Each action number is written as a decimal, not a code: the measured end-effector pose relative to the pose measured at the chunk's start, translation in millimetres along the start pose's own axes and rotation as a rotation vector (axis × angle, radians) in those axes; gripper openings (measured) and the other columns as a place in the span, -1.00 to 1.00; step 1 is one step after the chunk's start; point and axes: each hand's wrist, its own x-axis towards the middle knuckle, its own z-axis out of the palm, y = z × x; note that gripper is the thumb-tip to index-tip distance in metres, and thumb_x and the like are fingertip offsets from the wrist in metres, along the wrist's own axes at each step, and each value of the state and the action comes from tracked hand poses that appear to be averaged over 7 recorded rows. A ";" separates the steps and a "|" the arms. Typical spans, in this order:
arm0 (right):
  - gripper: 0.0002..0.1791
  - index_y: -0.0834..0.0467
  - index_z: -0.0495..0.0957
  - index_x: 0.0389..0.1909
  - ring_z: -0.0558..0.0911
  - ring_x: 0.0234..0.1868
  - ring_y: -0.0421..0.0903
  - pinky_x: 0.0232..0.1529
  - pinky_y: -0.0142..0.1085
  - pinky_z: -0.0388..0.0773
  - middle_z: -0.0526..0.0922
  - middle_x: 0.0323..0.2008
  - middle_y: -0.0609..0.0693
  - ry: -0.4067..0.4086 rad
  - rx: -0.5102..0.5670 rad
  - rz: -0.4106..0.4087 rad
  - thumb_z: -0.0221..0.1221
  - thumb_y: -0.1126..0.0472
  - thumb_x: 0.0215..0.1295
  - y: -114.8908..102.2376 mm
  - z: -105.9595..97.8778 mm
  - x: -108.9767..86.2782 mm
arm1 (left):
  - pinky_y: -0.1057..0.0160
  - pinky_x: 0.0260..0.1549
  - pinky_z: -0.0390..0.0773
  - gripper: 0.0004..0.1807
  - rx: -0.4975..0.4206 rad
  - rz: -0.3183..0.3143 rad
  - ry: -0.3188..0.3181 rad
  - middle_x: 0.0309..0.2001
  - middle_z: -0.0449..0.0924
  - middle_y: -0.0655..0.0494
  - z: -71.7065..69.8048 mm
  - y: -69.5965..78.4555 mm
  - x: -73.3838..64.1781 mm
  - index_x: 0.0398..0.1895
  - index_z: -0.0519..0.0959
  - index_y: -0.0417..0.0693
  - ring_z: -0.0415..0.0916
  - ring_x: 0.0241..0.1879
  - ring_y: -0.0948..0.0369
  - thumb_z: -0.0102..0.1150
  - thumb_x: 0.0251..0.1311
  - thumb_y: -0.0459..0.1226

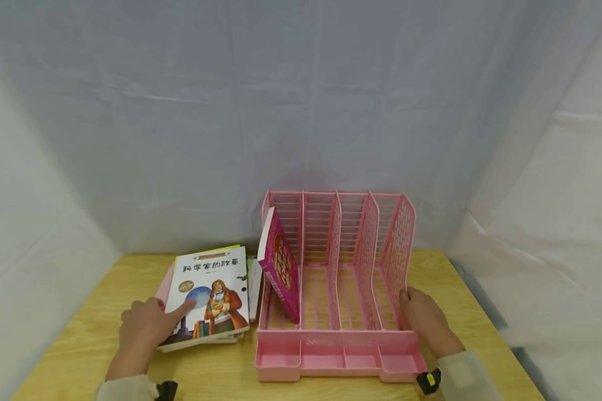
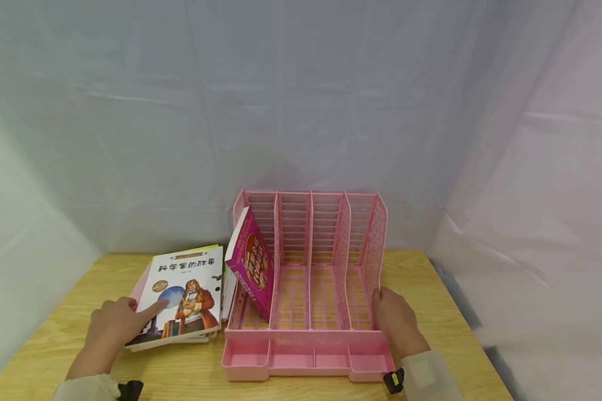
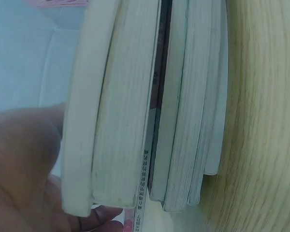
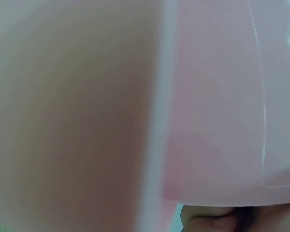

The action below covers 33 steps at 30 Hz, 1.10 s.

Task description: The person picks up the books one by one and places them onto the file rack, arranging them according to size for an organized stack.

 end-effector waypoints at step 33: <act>-0.45 0.37 0.57 -0.01 0.64 -0.19 0.10 -0.14 0.10 0.56 0.67 -0.20 0.28 0.028 -0.038 -0.013 -0.30 0.05 0.68 -0.6 1.2 -1.8 | -0.27 -0.01 0.49 -0.18 -0.149 -0.025 0.069 0.08 0.46 -0.56 14.0 9.9 -6.7 0.25 0.41 -0.61 0.48 -0.02 -0.23 0.21 0.41 0.07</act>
